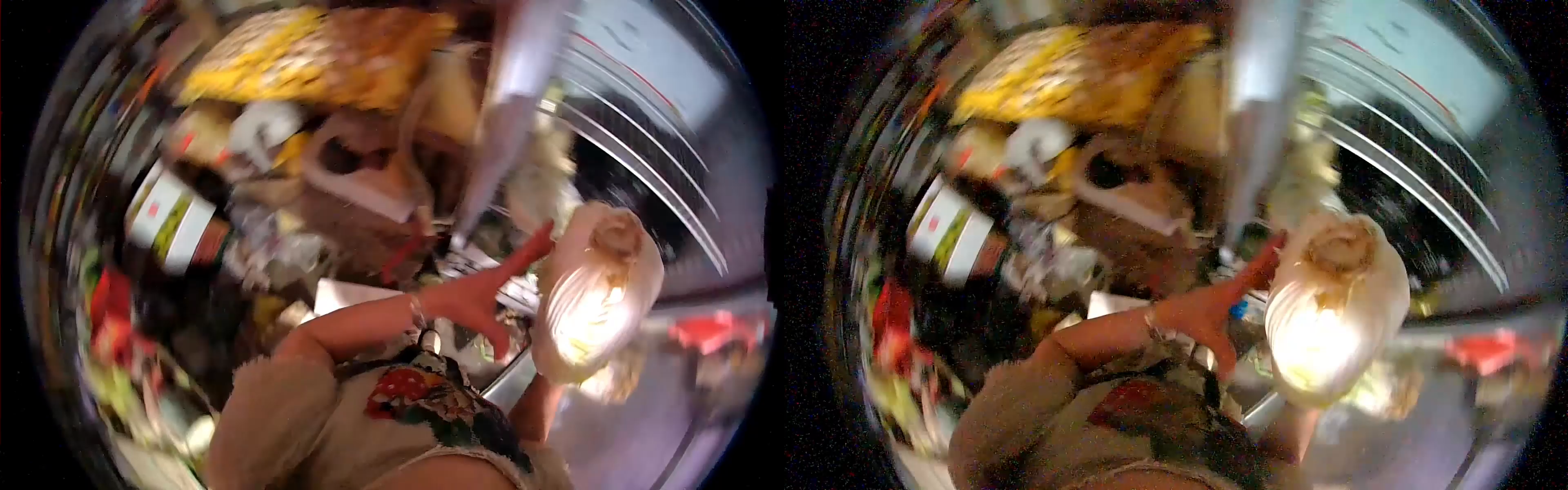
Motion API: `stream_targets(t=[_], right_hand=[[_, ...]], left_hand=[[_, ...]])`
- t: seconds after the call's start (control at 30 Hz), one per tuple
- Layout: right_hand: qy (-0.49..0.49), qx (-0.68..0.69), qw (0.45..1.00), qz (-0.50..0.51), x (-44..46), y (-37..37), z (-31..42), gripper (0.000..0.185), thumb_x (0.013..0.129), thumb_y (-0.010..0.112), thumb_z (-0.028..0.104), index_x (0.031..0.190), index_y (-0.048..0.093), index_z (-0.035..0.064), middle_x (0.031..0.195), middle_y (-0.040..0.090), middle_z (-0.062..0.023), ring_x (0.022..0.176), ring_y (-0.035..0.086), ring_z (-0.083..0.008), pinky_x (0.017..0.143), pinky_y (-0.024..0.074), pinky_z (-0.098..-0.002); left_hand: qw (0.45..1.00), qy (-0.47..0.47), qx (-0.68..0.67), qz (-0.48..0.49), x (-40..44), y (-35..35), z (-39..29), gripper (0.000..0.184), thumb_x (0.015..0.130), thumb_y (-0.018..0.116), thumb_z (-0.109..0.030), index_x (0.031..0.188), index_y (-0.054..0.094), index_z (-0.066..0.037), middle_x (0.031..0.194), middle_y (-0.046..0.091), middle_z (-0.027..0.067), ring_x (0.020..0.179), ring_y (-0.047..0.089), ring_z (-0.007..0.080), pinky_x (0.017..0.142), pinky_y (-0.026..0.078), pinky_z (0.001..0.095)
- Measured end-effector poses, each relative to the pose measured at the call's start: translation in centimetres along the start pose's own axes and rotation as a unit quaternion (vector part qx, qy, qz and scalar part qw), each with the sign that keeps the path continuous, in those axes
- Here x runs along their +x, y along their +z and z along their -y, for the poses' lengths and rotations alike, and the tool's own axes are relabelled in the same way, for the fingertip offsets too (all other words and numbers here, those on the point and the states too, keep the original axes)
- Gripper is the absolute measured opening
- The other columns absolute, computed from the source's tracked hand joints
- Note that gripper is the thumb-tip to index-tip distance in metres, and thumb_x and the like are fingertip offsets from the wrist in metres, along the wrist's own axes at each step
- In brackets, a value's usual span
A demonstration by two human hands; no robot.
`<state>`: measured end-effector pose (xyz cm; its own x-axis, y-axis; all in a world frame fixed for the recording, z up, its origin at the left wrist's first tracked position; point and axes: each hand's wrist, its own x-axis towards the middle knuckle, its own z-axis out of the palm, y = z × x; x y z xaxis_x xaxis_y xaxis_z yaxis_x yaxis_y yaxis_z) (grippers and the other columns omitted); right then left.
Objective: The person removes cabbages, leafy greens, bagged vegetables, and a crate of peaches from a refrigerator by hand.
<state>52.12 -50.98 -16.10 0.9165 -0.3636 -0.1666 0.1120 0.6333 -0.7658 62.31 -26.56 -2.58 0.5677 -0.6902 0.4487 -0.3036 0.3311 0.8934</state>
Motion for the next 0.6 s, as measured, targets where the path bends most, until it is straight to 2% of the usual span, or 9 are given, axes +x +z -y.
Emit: stream_targets(t=[0.03, 0.07, 0.13, 0.2, 0.33, 0.43, 0.47, 0.5, 0.6], right_hand=[[0.017, -0.013, 0.999, 0.046, 0.3, 0.9, -0.1, 0.092, 0.070, 0.073, 0.041, 0.140, 0.032, -0.0007, 0.137, 0.044, -0.0169, 0.121, 0.048, -0.0336, 0.101, 0.0399, -0.0469], [0.033, -0.027, 0.995, 0.095, 0.8, 1.7, -0.1, 0.093, 0.069, 0.073, 0.042, 0.141, 0.032, -0.0005, 0.137, 0.043, -0.0168, 0.121, 0.047, -0.0338, 0.102, 0.0397, -0.0471], [0.063, -0.048, 0.976, 0.201, 2.3, 3.4, -0.2, 0.095, 0.069, 0.074, 0.044, 0.141, 0.030, -0.0001, 0.138, 0.042, -0.0166, 0.122, 0.047, -0.0341, 0.102, 0.0391, -0.0477], [0.097, -0.061, 0.942, 0.316, 3.8, 5.7, -0.4, 0.098, 0.068, 0.074, 0.046, 0.142, 0.029, 0.0002, 0.139, 0.041, -0.0164, 0.122, 0.046, -0.0344, 0.102, 0.0385, -0.0482], [0.146, -0.096, 0.848, 0.501, 3.5, 13.1, -2.6, 0.103, 0.067, 0.075, 0.051, 0.143, 0.027, 0.0010, 0.141, 0.039, -0.0159, 0.123, 0.044, -0.0351, 0.103, 0.0374, -0.0492], [0.181, -0.234, 0.854, 0.428, 0.8, 19.3, -4.3, 0.108, 0.066, 0.076, 0.053, 0.145, 0.024, 0.0016, 0.144, 0.036, -0.0152, 0.127, 0.041, -0.0341, 0.105, 0.0346, -0.0485], [0.197, -0.187, 0.828, 0.491, -1.2, 22.1, -4.7, 0.107, 0.067, 0.076, 0.052, 0.146, 0.023, 0.0027, 0.144, 0.035, -0.0150, 0.129, 0.039, -0.0332, 0.107, 0.0322, -0.0480], [0.216, -0.137, 0.796, 0.549, -2.9, 24.8, -5.0, 0.107, 0.067, 0.076, 0.051, 0.146, 0.022, 0.0038, 0.145, 0.035, -0.0148, 0.131, 0.037, -0.0324, 0.108, 0.0299, -0.0475], [0.292, -0.203, 0.758, 0.547, -4.4, 27.8, -8.2, 0.096, 0.075, 0.070, 0.046, 0.147, 0.021, 0.0063, 0.145, 0.034, -0.0154, 0.131, 0.038, -0.0314, 0.108, 0.0303, -0.0462]], left_hand=[[0.999, -0.042, 0.026, -0.020, -1.8, 0.5, -1.2, 0.154, 0.044, 0.093, -0.041, 0.147, -0.017, -0.010, 0.157, -0.003, 0.0123, 0.143, 0.003, 0.0219, 0.115, 0.011, 0.0401], [0.993, -0.110, -0.028, -0.018, -2.8, 0.7, -2.5, 0.149, 0.045, 0.095, -0.030, 0.148, -0.010, -0.008, 0.156, 0.009, 0.0128, 0.142, 0.011, 0.0219, 0.115, 0.015, 0.0390], [0.978, -0.094, -0.175, -0.058, -5.1, 0.7, -2.4, 0.123, 0.048, 0.093, -0.018, 0.145, 0.018, -0.005, 0.142, 0.038, 0.0114, 0.131, 0.035, 0.0210, 0.109, 0.030, 0.0367], [0.986, -0.056, -0.136, -0.080, -8.0, -0.4, -3.9, 0.113, 0.050, 0.092, -0.015, 0.142, 0.027, -0.004, 0.137, 0.046, 0.0108, 0.127, 0.041, 0.0198, 0.106, 0.035, 0.0357], [0.907, -0.051, -0.239, -0.343, -14.3, 0.6, -8.9, 0.090, 0.067, 0.082, -0.021, 0.140, 0.033, -0.004, 0.133, 0.050, 0.0103, 0.121, 0.049, 0.0200, 0.105, 0.037, 0.0367], [0.836, -0.031, -0.295, -0.461, -18.4, 1.5, -11.9, 0.079, 0.076, 0.075, -0.026, 0.139, 0.034, -0.004, 0.133, 0.051, 0.0106, 0.121, 0.050, 0.0212, 0.105, 0.038, 0.0375], [0.793, -0.026, -0.339, -0.506, -20.1, 2.0, -12.8, 0.074, 0.081, 0.070, -0.029, 0.140, 0.034, -0.003, 0.134, 0.050, 0.0109, 0.121, 0.050, 0.0224, 0.105, 0.038, 0.0381], [0.789, -0.012, -0.328, -0.519, -21.7, 2.1, -12.7, 0.074, 0.081, 0.070, -0.029, 0.140, 0.034, -0.003, 0.134, 0.050, 0.0109, 0.121, 0.050, 0.0224, 0.105, 0.038, 0.0381], [0.742, 0.041, -0.361, -0.563, -27.9, 2.8, -11.8, 0.071, 0.085, 0.065, -0.029, 0.141, 0.031, -0.004, 0.135, 0.049, 0.0114, 0.123, 0.049, 0.0234, 0.106, 0.037, 0.0387]])
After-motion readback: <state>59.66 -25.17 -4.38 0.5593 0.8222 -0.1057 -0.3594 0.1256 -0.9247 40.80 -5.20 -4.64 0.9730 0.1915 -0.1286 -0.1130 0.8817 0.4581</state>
